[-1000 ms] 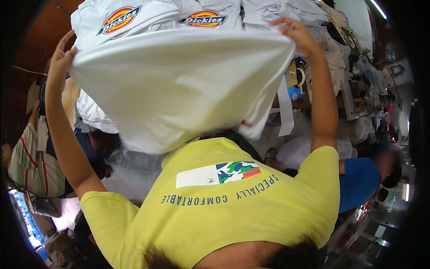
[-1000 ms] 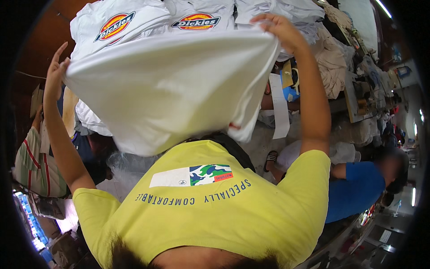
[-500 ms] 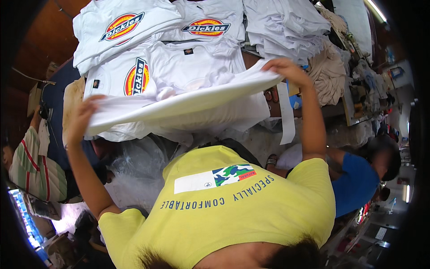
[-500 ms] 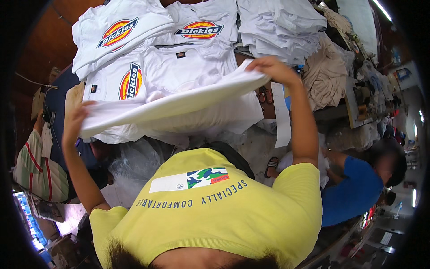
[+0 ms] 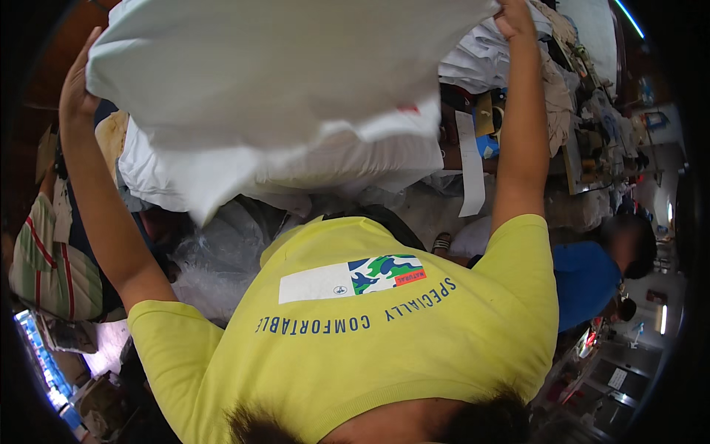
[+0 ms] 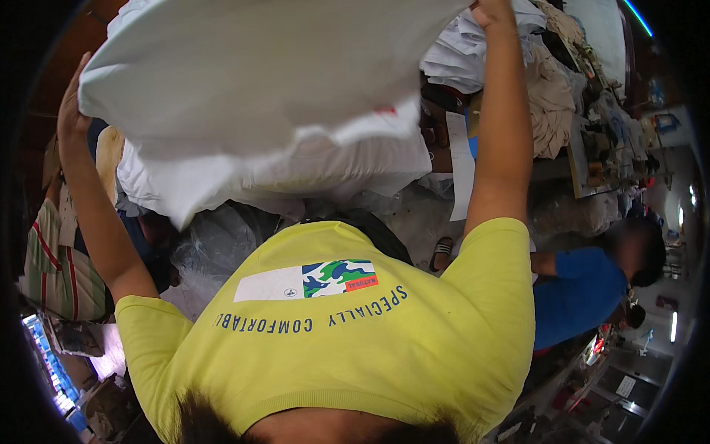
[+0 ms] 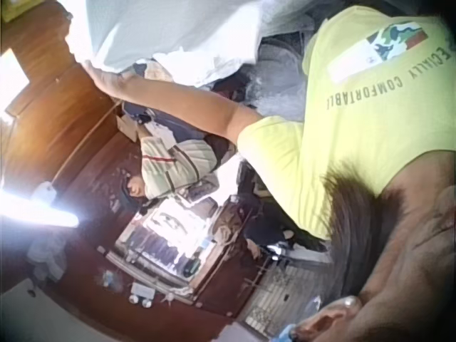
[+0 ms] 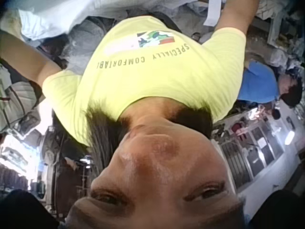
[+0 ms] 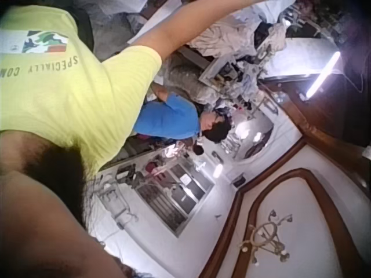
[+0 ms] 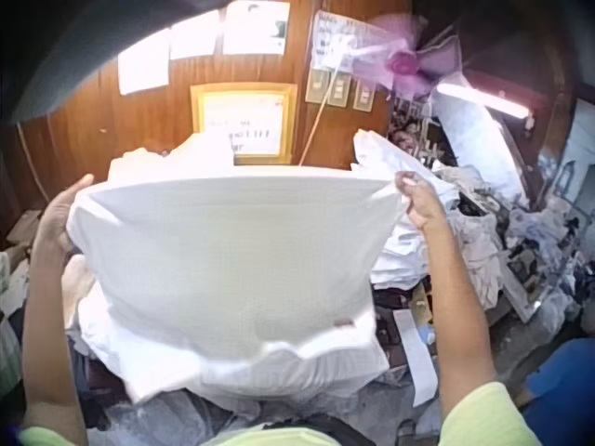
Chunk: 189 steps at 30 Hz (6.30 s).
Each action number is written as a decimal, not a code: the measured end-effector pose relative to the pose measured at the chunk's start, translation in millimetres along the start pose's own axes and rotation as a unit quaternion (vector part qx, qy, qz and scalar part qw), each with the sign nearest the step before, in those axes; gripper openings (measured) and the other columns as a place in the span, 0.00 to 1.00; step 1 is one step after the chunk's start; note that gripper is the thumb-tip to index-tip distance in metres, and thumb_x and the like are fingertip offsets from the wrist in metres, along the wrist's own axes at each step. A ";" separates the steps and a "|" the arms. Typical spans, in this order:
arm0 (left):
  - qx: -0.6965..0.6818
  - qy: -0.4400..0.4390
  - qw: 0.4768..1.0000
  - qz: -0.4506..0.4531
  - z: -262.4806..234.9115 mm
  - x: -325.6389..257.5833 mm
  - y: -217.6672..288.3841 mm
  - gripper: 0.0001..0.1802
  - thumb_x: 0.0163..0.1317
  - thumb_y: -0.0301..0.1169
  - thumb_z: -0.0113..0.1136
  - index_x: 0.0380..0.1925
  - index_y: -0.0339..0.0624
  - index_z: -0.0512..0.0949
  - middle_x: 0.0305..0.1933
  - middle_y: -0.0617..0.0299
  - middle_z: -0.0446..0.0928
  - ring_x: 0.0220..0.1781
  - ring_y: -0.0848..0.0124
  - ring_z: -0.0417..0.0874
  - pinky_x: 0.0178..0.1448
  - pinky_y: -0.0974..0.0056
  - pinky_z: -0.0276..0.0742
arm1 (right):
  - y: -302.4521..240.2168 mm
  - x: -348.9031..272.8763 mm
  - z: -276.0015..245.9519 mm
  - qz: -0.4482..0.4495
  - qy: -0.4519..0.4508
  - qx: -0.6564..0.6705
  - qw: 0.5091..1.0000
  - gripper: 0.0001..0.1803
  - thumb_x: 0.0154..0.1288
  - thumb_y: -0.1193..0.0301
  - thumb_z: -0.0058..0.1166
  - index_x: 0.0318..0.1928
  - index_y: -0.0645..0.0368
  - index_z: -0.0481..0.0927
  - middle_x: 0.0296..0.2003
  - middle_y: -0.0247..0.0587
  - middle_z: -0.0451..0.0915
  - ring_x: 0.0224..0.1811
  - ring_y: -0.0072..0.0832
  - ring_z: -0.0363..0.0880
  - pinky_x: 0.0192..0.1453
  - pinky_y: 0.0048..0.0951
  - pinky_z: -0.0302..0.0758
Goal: The person trims excess white material from the inside necklines of white t-shirts using shears and folds the garments.
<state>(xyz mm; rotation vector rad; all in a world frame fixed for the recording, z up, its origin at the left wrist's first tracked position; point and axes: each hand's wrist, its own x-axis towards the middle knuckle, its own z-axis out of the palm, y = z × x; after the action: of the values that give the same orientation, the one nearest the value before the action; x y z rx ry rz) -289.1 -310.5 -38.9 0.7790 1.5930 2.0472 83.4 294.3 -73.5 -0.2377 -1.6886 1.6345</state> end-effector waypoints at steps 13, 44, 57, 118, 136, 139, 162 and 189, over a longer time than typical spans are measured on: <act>0.204 0.108 0.955 -0.184 42.8 -255.1 -204.0 0.21 0.57 0.26 0.60 0.52 0.36 0.72 0.43 0.67 0.75 0.39 0.80 0.72 0.45 0.76 0.67 | 57.9 -322.2 12.0 0.293 0.063 -0.114 0.947 0.22 0.54 0.77 0.59 0.51 0.59 0.70 0.38 0.37 0.78 0.40 0.19 0.74 0.49 0.20 0.66; 0.726 -0.101 0.667 0.137 135.6 -43.5 -328.9 0.28 0.61 0.48 0.48 0.60 0.50 0.64 0.62 0.63 0.65 0.64 0.62 0.63 0.63 0.52 0.54 | 256.5 -190.6 121.8 -0.080 -0.170 -0.660 0.727 0.28 0.65 0.52 0.41 0.63 0.46 0.62 0.66 0.32 0.58 0.68 0.28 0.53 0.68 0.46 0.50; 0.637 -0.118 0.749 0.140 92.3 36.6 -302.1 0.17 0.55 0.43 0.59 0.37 0.44 0.78 0.47 0.61 0.74 0.49 0.60 0.70 0.52 0.60 0.65 | 257.6 -122.9 120.8 0.009 0.013 -0.594 0.804 0.16 0.51 0.57 0.61 0.41 0.45 0.80 0.47 0.28 0.71 0.54 0.35 0.62 0.56 0.47 0.55; 0.520 0.263 0.809 -0.074 64.5 -296.2 -300.4 0.11 0.50 0.26 0.63 0.33 0.38 0.73 0.32 0.62 0.73 0.35 0.69 0.73 0.41 0.66 0.67 | 139.1 -358.8 30.4 0.176 0.010 -0.588 0.789 0.11 0.48 0.80 0.56 0.34 0.58 0.73 0.27 0.38 0.75 0.31 0.36 0.75 0.38 0.33 0.72; 0.740 -0.016 0.665 0.100 120.0 -64.1 -314.9 0.25 0.61 0.45 0.49 0.57 0.49 0.66 0.59 0.64 0.66 0.62 0.64 0.64 0.63 0.47 0.53 | 251.5 -206.6 118.3 -0.039 -0.105 -0.440 0.891 0.17 0.65 0.67 0.45 0.54 0.53 0.71 0.56 0.39 0.70 0.59 0.35 0.66 0.60 0.33 0.63; 0.702 0.049 0.694 0.151 116.0 -42.6 -314.2 0.25 0.60 0.44 0.52 0.55 0.49 0.67 0.56 0.61 0.68 0.59 0.65 0.66 0.59 0.47 0.56 | 251.4 -187.5 103.8 -0.024 0.123 -0.360 0.925 0.07 0.61 0.72 0.52 0.39 0.59 0.77 0.37 0.41 0.77 0.36 0.30 0.75 0.40 0.28 0.72; 0.713 -0.024 0.697 0.074 92.0 0.4 -315.6 0.20 0.59 0.50 0.52 0.30 0.42 0.71 0.23 0.54 0.77 0.26 0.55 0.77 0.36 0.54 0.69 | 259.9 -119.9 75.8 0.364 0.175 0.168 0.899 0.25 0.49 0.83 0.61 0.48 0.60 0.67 0.37 0.43 0.74 0.37 0.30 0.74 0.43 0.31 0.75; 0.745 0.083 0.602 0.274 124.4 -6.8 -312.5 0.09 0.60 0.36 0.51 0.38 0.49 0.73 0.40 0.64 0.73 0.42 0.62 0.73 0.49 0.56 0.64 | 252.4 -112.4 133.2 -0.247 -0.077 -0.660 0.706 0.18 0.59 0.53 0.51 0.41 0.53 0.77 0.38 0.34 0.78 0.45 0.32 0.74 0.49 0.41 0.64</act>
<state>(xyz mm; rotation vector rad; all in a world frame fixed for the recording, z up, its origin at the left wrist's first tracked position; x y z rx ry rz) -203.4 -147.0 -320.2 1.7190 3.3806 0.3987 -13.2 163.6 -333.7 -0.2753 -2.4808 -0.1880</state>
